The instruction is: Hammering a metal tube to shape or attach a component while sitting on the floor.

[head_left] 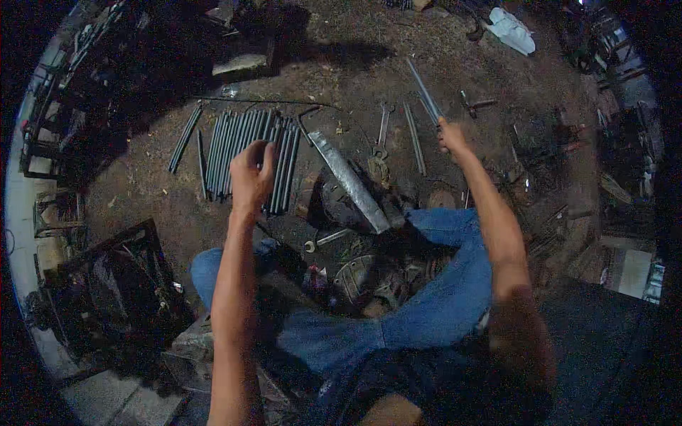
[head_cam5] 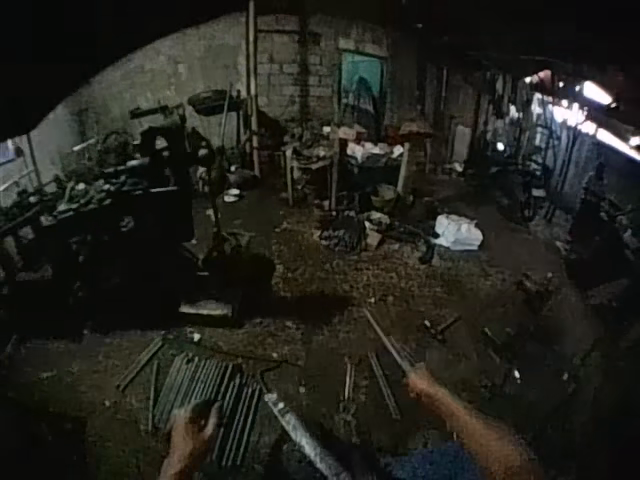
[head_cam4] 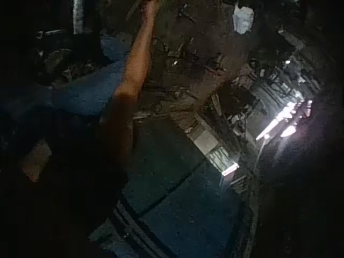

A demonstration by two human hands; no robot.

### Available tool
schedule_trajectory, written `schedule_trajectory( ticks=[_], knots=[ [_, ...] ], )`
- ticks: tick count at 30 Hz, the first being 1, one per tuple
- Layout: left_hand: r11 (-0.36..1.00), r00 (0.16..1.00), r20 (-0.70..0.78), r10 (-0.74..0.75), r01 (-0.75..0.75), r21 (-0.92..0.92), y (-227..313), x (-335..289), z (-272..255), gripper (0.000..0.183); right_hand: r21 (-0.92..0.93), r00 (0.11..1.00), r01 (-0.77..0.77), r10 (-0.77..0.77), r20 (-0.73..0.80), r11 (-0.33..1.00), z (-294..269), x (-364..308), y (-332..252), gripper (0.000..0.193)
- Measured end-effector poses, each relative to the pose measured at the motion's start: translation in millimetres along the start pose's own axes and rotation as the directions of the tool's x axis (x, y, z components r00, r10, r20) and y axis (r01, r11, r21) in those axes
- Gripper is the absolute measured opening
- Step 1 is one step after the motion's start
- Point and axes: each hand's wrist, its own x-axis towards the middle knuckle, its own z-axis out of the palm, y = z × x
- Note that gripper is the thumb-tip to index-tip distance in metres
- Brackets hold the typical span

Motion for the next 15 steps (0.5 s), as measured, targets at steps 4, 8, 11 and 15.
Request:
schedule_trajectory(
  ticks=[4,8,11,15],
  knots=[
    [0.999,0.999,-0.008,-0.053,0.053,0.011,4,-10,5,0.031,0.192,0.995,-0.002,-0.017,0.099,0.981,21,-101,-51,0.036],
    [0.996,0.998,-0.067,0.01,-0.016,-0.092,14,-22,12,0.032,0.289,0.978,0.024,-0.082,0.19,0.957,43,-199,-75,0.034],
    [0.989,0.998,-0.025,-0.062,0.058,-0.138,34,-29,13,0.035,0.385,0.956,0.0,-0.113,0.27,0.923,58,-257,-75,0.034],
    [0.909,0.993,0.096,-0.075,0.108,-0.402,73,-50,9,0.042,0.403,0.89,-0.032,-0.157,0.429,0.915,76,-307,-62,0.037]
  ],
)
